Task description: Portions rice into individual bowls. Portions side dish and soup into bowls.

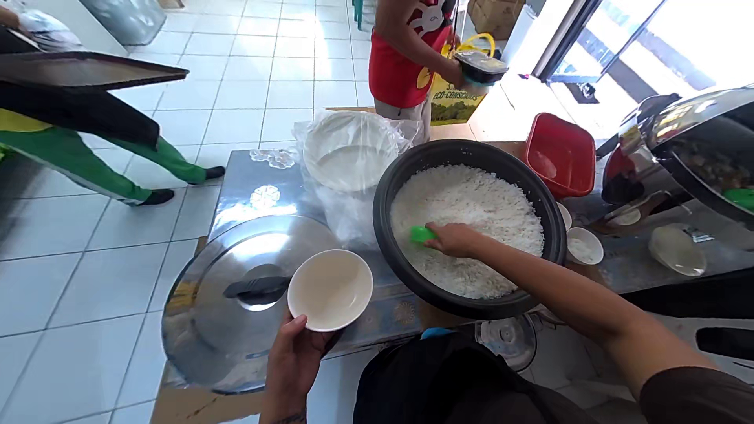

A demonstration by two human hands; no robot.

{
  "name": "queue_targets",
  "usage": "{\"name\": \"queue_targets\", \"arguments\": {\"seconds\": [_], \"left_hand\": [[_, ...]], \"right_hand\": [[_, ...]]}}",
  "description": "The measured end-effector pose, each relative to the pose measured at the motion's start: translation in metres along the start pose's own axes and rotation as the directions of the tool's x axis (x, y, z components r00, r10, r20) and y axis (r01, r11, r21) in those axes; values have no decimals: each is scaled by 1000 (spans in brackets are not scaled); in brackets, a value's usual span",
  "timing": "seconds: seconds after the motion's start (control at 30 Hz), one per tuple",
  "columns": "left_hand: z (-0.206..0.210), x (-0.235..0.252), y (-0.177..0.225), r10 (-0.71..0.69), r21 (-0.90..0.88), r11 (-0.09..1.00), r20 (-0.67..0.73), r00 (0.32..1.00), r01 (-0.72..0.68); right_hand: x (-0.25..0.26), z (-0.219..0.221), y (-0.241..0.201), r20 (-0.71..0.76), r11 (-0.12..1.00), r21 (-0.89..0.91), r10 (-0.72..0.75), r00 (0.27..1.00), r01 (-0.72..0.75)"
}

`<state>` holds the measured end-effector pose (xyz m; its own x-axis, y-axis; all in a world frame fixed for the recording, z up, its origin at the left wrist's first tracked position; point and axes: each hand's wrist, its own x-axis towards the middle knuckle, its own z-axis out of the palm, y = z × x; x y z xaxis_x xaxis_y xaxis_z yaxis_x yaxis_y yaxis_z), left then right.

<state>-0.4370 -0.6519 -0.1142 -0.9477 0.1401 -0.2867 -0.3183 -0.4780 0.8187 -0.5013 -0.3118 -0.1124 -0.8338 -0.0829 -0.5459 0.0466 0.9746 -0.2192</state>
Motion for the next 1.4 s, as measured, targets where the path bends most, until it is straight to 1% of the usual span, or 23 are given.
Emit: {"name": "queue_targets", "arguments": {"seconds": [0.1, 0.2, 0.27, 0.33, 0.4, 0.43, 0.5, 0.53, 0.6, 0.63, 0.67, 0.7, 0.77, 0.97, 1.07, 1.17, 1.23, 1.33, 1.4], "left_hand": [[3, 3, 0, -2, -8, 1000, 7, 1000, 2], [9, 6, 2, 0, -15, 1000, 26, 1000, 1], [12, 9, 2, -8, -4, 1000, 48, 999, 8], [14, 12, 0, -8, -6, 1000, 62, 998, 8], [15, 13, 0, -12, -5, 1000, 77, 997, 12], [15, 14, 1, -13, -8, 1000, 88, 996, 14], [17, 16, 1, -14, -11, 1000, 100, 995, 15], [18, 16, 0, -16, -10, 1000, 98, 995, 17], [20, 16, -1, -25, 2, 1000, 104, 994, 25], [21, 16, -2, -27, 4, 1000, 113, 993, 27], [22, 15, -2, -32, 1, 999, 123, 992, 32], [23, 15, -2, -36, 4, 999, 126, 991, 36], [23, 14, -3, -36, 5, 999, 124, 992, 36], [14, 10, -6, -18, -8, 1000, 112, 994, 19], [8, 7, -4, -5, -30, 1000, 113, 994, 9], [1, 5, 1, 12, -44, 999, 106, 994, -7], [-2, 3, 4, 7, -37, 999, 81, 997, -4], [-2, 3, 8, 9, -33, 999, 47, 999, -8], [-1, 2, 10, 11, -27, 1000, 48, 999, -9]], "right_hand": [[-21, 5, -1, 79, 998, 5, -63, 995, 63], [-45, 18, -6, 159, 993, 46, -119, 980, 113], [-60, 27, 0, 200, 990, 76, -134, 971, 121], [-74, 24, 11, 233, 984, 128, -152, 960, 125], [-87, 10, 24, 289, 975, 199, -153, 945, 97], [-91, 2, 30, 309, 972, 226, -131, 942, 61], [-95, -17, 37, 262, 972, 236, -45, 964, -18], [-92, -25, 37, 209, 978, 196, 25, 978, -67], [-75, -25, 38, 39, 988, 32, 152, 988, -153], [-66, -19, 38, -27, 981, -55, 184, 983, -185], [-60, -14, 33, -43, 973, -103, 201, 979, -204], [-59, -10, 27, -24, 971, -126, 200, 979, -202], [-67, -3, 16, 53, 977, -149, 160, 986, -151], [-96, 18, 4, 209, 995, -97, 35, 977, -15], [-101, 23, 6, 237, 1000, -18, -4, 971, 9], [-97, 26, 18, 242, 989, 146, -59, 968, 24], [-90, 25, 20, 255, 963, 270, -66, 965, -5], [-72, 22, 8, 253, 880, 461, -7, 967, -114], [-55, 22, -10, 231, 790, 585, 56, 971, -184]]}}
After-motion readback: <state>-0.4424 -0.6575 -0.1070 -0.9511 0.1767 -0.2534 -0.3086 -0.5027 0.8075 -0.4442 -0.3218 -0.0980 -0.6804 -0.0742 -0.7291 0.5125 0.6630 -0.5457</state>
